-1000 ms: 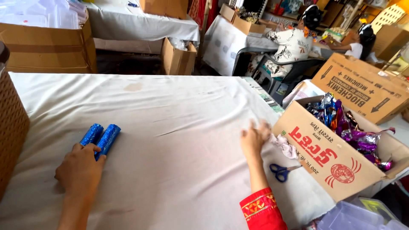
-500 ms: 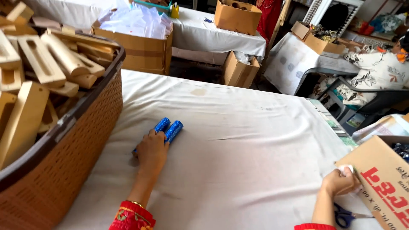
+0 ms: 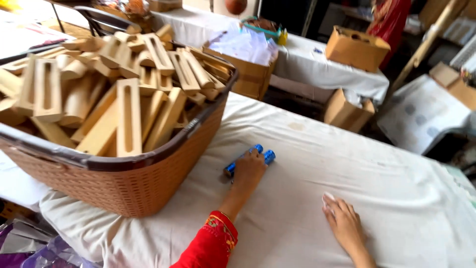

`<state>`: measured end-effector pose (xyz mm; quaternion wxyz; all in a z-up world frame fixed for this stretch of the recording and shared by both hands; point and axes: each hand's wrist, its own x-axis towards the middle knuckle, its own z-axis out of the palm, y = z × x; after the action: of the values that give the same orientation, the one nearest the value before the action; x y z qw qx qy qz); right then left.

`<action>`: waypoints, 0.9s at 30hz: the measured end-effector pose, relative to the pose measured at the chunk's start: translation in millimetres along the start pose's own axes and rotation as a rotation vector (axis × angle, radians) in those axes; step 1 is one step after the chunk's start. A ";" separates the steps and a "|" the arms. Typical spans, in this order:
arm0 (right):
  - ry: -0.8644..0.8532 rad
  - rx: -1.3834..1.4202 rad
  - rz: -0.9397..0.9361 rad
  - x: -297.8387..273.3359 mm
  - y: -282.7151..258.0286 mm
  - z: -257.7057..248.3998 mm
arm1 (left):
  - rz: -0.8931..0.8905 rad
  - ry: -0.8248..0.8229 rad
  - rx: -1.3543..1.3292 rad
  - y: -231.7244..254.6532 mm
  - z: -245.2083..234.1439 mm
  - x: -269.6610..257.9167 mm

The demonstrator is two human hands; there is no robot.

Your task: Wrapping wooden and metallic items in foil and placing them into wooden frames.

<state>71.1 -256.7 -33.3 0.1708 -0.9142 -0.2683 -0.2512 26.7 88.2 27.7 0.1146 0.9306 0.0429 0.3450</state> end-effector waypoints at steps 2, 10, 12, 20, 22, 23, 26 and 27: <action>-0.064 0.019 0.000 4.2 -7.6 -8.1 | 0.080 0.094 0.027 2.4 -6.6 6.8; -0.235 -0.073 0.060 4.7 55.7 1.4 | 0.558 0.418 -0.252 42.6 -64.1 -13.7; -0.402 -0.140 0.204 10.4 75.0 9.6 | 0.642 0.342 -0.319 58.0 -79.8 -39.4; -0.316 -0.002 0.114 11.8 109.1 51.8 | 0.928 0.317 0.114 -27.3 -253.0 -105.9; -0.254 0.027 0.115 2.2 101.2 50.4 | 0.888 0.389 0.201 -57.5 -305.4 -99.7; -0.259 -0.015 0.181 1.9 95.4 47.3 | 0.825 0.459 0.471 -71.8 -327.9 -95.7; -0.284 -0.042 0.224 8.1 106.5 44.4 | 0.532 0.472 0.655 -123.3 -369.9 -91.9; -0.299 -0.027 0.206 10.5 113.1 46.9 | 0.316 0.425 0.562 -142.2 -381.5 -89.6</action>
<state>161.2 -321.6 -85.8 0.1415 -0.9662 -0.1924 -0.0973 -290.1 282.0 217.1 -0.2110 0.8284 0.0145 0.5186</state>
